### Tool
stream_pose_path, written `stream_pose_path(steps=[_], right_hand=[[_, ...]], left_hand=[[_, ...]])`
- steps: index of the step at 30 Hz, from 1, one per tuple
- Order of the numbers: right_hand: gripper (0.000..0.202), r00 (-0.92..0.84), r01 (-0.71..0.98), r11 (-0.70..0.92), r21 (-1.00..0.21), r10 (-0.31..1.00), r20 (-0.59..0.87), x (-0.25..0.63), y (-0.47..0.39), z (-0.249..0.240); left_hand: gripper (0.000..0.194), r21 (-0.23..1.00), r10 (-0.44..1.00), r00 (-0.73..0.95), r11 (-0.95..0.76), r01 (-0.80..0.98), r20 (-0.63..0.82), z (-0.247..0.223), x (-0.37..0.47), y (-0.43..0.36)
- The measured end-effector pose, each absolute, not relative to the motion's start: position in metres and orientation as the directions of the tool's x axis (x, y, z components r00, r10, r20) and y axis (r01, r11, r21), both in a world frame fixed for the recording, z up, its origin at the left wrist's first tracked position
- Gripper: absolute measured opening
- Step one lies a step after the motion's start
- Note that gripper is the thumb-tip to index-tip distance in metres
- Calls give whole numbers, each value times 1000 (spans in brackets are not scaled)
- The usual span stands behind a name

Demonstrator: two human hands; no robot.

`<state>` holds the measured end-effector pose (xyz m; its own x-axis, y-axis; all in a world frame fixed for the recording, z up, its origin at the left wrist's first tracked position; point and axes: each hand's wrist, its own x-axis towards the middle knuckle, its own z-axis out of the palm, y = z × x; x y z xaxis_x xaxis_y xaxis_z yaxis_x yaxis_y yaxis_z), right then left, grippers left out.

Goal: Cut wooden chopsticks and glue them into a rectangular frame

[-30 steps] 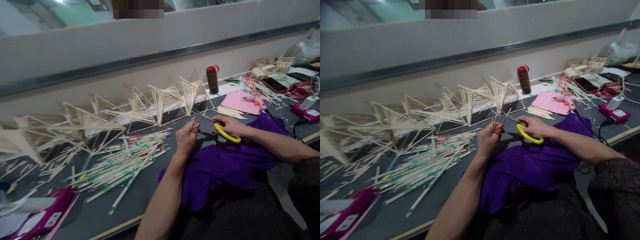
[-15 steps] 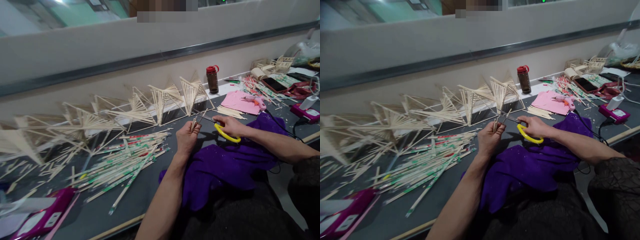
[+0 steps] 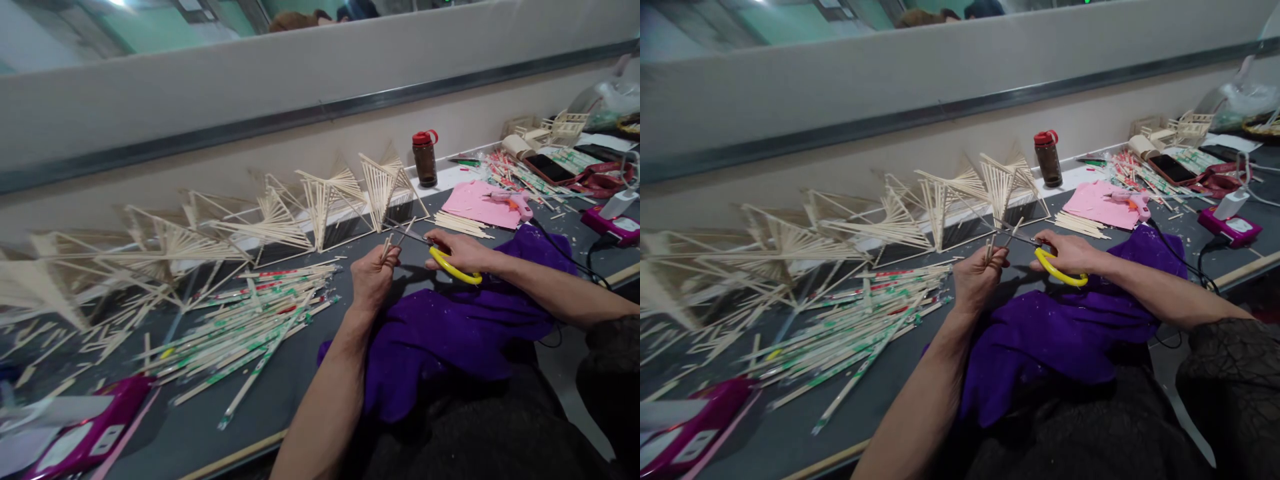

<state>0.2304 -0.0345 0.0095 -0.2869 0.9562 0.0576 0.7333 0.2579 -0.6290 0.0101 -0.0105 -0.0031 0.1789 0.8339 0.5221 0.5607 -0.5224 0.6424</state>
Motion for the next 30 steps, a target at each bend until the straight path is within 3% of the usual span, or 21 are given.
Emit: stream_pose_path(steps=[9,13,30], right_hand=[[63,-297,620,281,-732,948,113,228,-36,10],[55,-274,643,267,-718,955,110,227,-36,10],[58,-239,674,241,-699,966,102,226,-34,8]], left_hand=[[24,628,840,198,-515,584,505,-3,9,-11],[25,604,838,204,-513,610,506,-2,9,-10],[20,574,833,214,-515,637,510,-5,10,-9]])
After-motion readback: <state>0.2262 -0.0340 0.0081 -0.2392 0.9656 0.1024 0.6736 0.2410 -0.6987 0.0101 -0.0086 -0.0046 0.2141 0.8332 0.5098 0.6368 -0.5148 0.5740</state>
